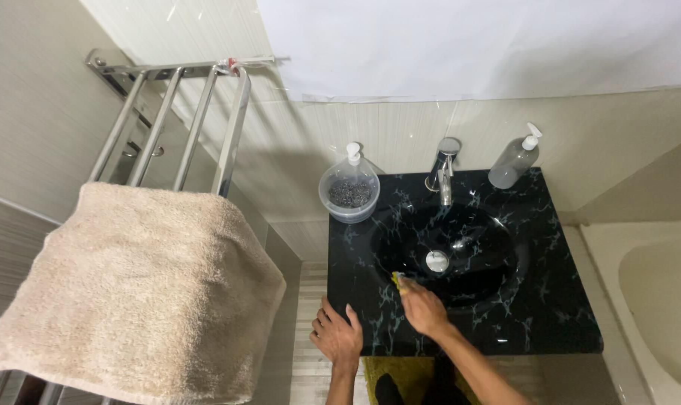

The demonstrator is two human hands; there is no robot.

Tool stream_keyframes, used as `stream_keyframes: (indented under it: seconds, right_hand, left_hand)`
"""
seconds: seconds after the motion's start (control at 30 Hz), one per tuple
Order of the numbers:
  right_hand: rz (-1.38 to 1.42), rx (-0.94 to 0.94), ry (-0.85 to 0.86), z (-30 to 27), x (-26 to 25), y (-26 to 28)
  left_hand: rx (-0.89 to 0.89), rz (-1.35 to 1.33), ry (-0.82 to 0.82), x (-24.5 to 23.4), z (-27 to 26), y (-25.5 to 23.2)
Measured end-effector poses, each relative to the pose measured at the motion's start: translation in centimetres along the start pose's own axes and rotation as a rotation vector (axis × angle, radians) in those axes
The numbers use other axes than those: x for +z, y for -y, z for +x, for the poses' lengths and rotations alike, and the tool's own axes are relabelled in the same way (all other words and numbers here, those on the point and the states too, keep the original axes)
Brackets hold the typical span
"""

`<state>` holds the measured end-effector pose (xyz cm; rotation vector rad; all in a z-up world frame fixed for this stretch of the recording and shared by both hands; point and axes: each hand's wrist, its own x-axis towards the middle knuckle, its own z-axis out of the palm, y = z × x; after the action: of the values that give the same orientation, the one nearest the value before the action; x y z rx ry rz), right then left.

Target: The person cleans a black marble bathroom sink and countertop using a yellow sponge. They repeatedly wet the sponge under the faucet, scrub the sink basin and surrounding countertop, and rinse the sponge. The person also moves a plastic container of steel wool aside to access the sink area.

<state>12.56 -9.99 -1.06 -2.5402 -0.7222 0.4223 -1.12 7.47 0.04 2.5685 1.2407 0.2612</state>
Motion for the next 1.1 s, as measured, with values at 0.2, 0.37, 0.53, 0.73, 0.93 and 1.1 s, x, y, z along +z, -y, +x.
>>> stream_keyframes:
  seconds: [0.2, 0.37, 0.53, 0.73, 0.93, 1.1]
  right_hand:
    - [-0.065, 0.387, 0.376, 4.9, -1.7, -2.9]
    - [-0.252, -0.280, -0.078, -4.3, 3.5, 2.4]
    - [-0.265, -0.476, 0.078, -12.0, 6.0, 2.2]
    - [-0.404, -0.126, -0.230, -12.2, 1.9, -8.1]
    - [-0.414, 0.064, -0.306, -9.4, 2.4, -5.0]
    - [-0.274, -0.163, -0.078, -7.9, 4.6, 4.0]
  left_hand:
    - [-0.030, -0.218, 0.094, -0.2, 0.2, 0.3]
    - [-0.072, -0.334, 0.025, 1.0, -0.1, 0.9]
    - [-0.092, -0.350, -0.010, 0.8, -0.2, 1.0]
    - [-0.111, -0.367, 0.038, 0.3, 0.0, 0.9]
    - [-0.115, -0.353, -0.051, -0.1, -0.1, 0.2]
    - [-0.110, -0.363, -0.005, -0.1, -0.3, 0.4]
